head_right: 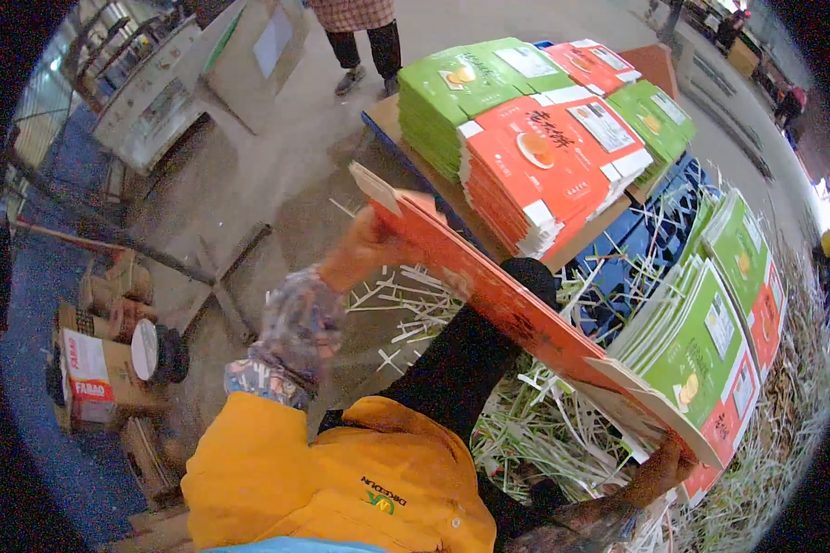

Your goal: Organizing and sorting flat cardboard packaging boxes on pallets.

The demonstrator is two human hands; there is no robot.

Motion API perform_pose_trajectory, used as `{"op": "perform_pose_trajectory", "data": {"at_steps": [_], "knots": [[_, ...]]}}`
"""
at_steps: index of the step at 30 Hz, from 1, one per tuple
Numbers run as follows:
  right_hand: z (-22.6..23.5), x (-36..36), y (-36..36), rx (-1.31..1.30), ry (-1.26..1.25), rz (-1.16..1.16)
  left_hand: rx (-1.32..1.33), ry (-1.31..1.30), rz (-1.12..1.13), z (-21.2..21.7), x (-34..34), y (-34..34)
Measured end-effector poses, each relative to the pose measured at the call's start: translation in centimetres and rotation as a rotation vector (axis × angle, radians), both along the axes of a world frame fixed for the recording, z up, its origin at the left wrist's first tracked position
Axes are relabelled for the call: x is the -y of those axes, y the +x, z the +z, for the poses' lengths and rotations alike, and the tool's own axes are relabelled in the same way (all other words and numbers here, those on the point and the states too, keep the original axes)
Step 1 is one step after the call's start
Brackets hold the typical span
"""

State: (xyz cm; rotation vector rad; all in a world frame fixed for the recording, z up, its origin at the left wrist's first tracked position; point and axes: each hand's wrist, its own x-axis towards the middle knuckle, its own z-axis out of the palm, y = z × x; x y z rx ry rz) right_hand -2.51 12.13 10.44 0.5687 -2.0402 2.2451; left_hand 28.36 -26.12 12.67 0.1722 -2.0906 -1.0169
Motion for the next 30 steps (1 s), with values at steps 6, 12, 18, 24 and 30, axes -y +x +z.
{"op": "perform_pose_trajectory", "data": {"at_steps": [6,12,18,24,30], "knots": [[0.5,0.9,0.6,-0.105,0.076,0.031,-0.011,0.823,-0.166,-2.1,-1.1,0.9],[2.9,1.3,1.3,-0.041,0.209,-0.029,0.124,0.680,-0.122,-4.9,-1.0,1.4],[6.1,2.7,-1.3,-0.134,0.132,-0.008,-0.199,0.867,0.036,-5.7,-1.2,0.2],[19.9,12.2,-2.5,-0.874,0.429,-0.306,-0.508,0.903,0.253,-5.3,3.6,-5.5],[14.5,13.2,-4.5,-0.520,0.274,-0.210,-0.736,1.115,0.100,-1.3,8.6,-14.1]]}}
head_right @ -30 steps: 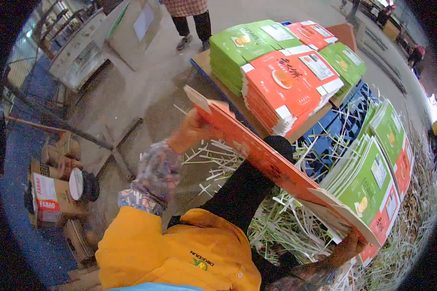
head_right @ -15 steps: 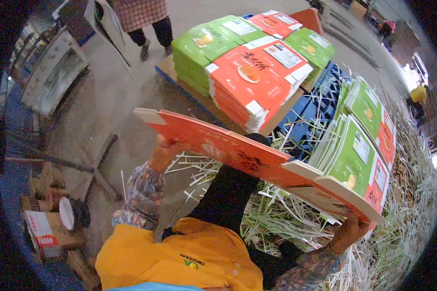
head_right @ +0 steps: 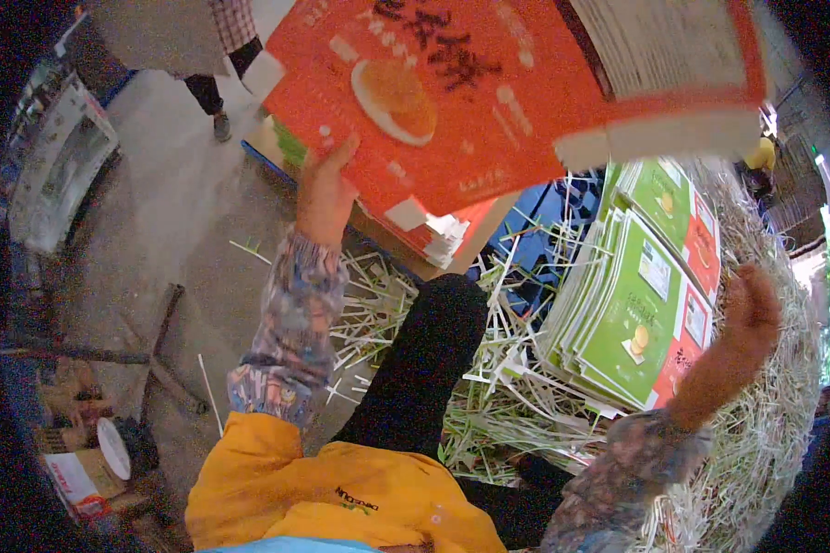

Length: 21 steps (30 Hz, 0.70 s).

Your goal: Organizing and sorting flat cardboard packaging boxes on pallets.

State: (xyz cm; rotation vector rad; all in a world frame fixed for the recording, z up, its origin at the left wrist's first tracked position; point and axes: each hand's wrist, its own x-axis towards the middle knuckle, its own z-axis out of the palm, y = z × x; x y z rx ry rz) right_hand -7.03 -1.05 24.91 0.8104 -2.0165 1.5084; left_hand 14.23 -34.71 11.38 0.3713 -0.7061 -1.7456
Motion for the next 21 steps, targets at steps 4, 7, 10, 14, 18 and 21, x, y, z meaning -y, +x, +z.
{"op": "perform_pose_trajectory", "data": {"at_steps": [4,7,10,14,18,21], "knots": [[-7.3,0.9,3.2,0.176,0.193,0.274,0.239,-0.122,-0.001,-7.5,6.5,-4.5],[-12.6,-0.4,3.7,0.362,0.302,0.325,0.313,-0.130,-0.079,-11.4,8.1,-7.1],[-16.2,-2.2,4.5,0.538,0.387,0.227,0.162,0.284,0.033,-12.2,5.9,-9.3],[-18.2,-3.2,5.4,0.638,0.370,0.251,0.421,0.251,0.026,-14.5,7.2,-8.3],[-19.4,-4.7,4.7,0.692,0.430,0.211,0.313,0.271,-0.016,-14.0,5.9,-8.4],[-20.2,-5.4,5.0,0.749,0.415,0.219,0.414,0.258,-0.015,-13.7,5.9,-8.0]]}}
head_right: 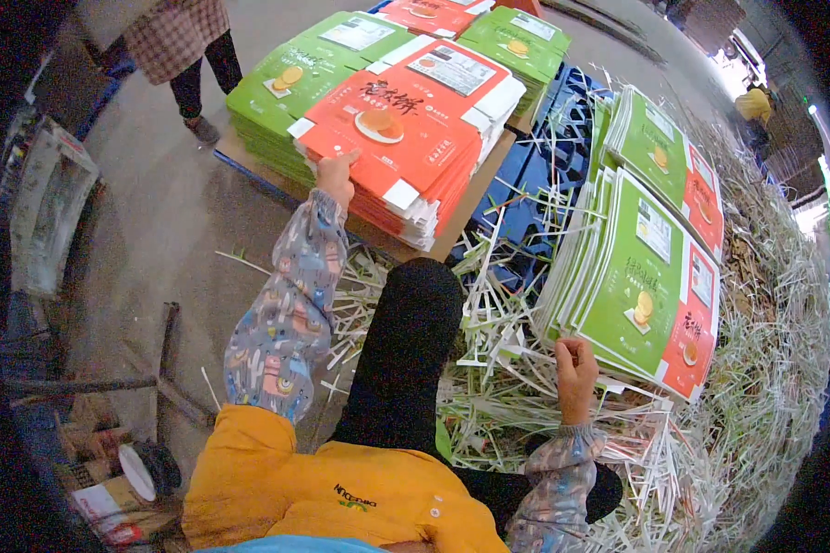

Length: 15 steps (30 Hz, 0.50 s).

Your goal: Organizing and sorting flat cardboard packaging boxes on pallets.

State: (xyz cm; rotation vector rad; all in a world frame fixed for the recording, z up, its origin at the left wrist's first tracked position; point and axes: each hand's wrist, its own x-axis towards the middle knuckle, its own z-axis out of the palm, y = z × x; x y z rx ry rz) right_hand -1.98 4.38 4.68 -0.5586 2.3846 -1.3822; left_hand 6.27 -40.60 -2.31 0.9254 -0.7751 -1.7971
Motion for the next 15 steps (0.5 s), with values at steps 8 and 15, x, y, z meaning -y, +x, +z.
{"op": "perform_pose_trajectory", "data": {"at_steps": [8,15], "knots": [[-3.7,-4.8,-0.7,-0.037,0.067,-0.031,0.646,-0.498,0.220,-1.0,-1.4,0.3],[-5.6,-10.9,-0.3,-0.018,0.204,-0.040,1.052,-1.336,0.463,7.3,-4.3,-3.1]]}}
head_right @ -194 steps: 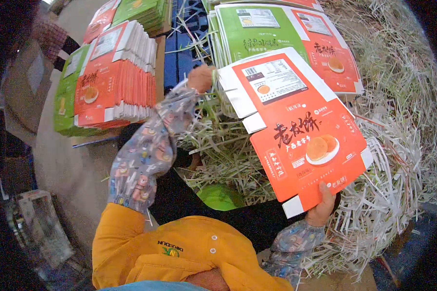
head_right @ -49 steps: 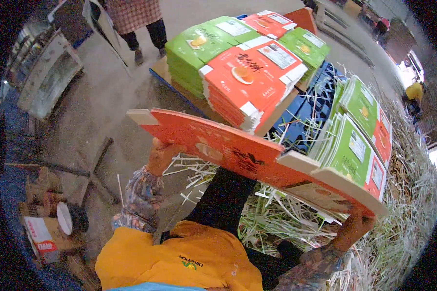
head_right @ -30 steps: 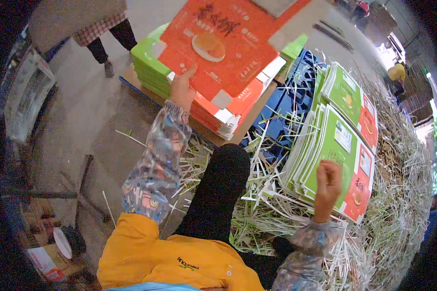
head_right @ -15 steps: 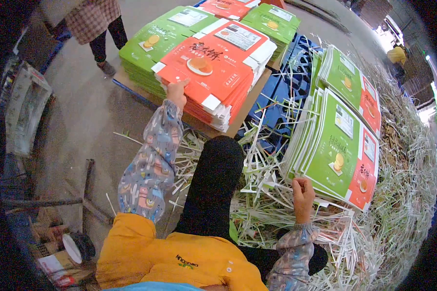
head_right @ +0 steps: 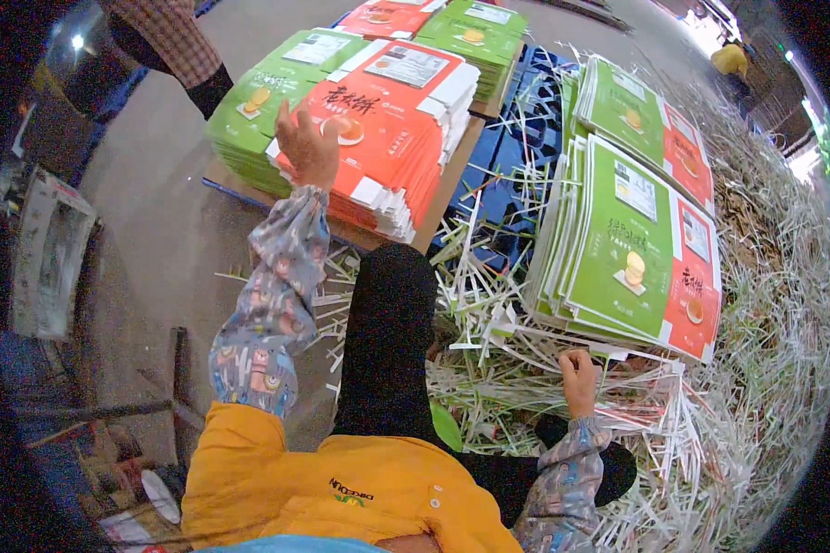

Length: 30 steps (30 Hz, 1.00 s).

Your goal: Organizing and sorting flat cardboard packaging boxes on pallets.

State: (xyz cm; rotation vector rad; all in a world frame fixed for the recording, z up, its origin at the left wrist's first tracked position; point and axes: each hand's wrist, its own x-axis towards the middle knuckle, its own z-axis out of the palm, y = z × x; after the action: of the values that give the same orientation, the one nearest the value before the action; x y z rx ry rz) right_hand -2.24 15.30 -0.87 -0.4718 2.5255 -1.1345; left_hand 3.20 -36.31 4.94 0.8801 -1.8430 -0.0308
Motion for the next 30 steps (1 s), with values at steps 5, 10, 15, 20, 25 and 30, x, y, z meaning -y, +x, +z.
{"op": "perform_pose_trajectory", "data": {"at_steps": [5,10,15,20,25,30], "knots": [[-0.8,-0.8,0.6,0.016,-0.016,0.037,0.754,0.166,-0.097,-4.4,4.3,-0.5],[-2.5,-3.7,0.6,-0.012,-0.008,-0.042,0.720,0.095,-0.224,-1.6,0.3,-3.4],[-3.4,-4.8,0.6,-0.006,0.014,-0.068,0.341,0.271,-0.784,-1.7,-10.7,-5.7],[-4.0,-4.6,1.0,0.006,-0.029,-0.079,0.356,0.411,-1.159,-2.4,-21.6,-5.2],[-4.9,-4.8,1.6,-0.048,0.016,-0.017,0.666,0.420,-1.147,-8.0,-25.3,-4.1],[-6.6,-6.1,1.3,-0.058,0.113,-0.052,0.805,0.485,-1.235,-10.3,-26.1,-4.6]]}}
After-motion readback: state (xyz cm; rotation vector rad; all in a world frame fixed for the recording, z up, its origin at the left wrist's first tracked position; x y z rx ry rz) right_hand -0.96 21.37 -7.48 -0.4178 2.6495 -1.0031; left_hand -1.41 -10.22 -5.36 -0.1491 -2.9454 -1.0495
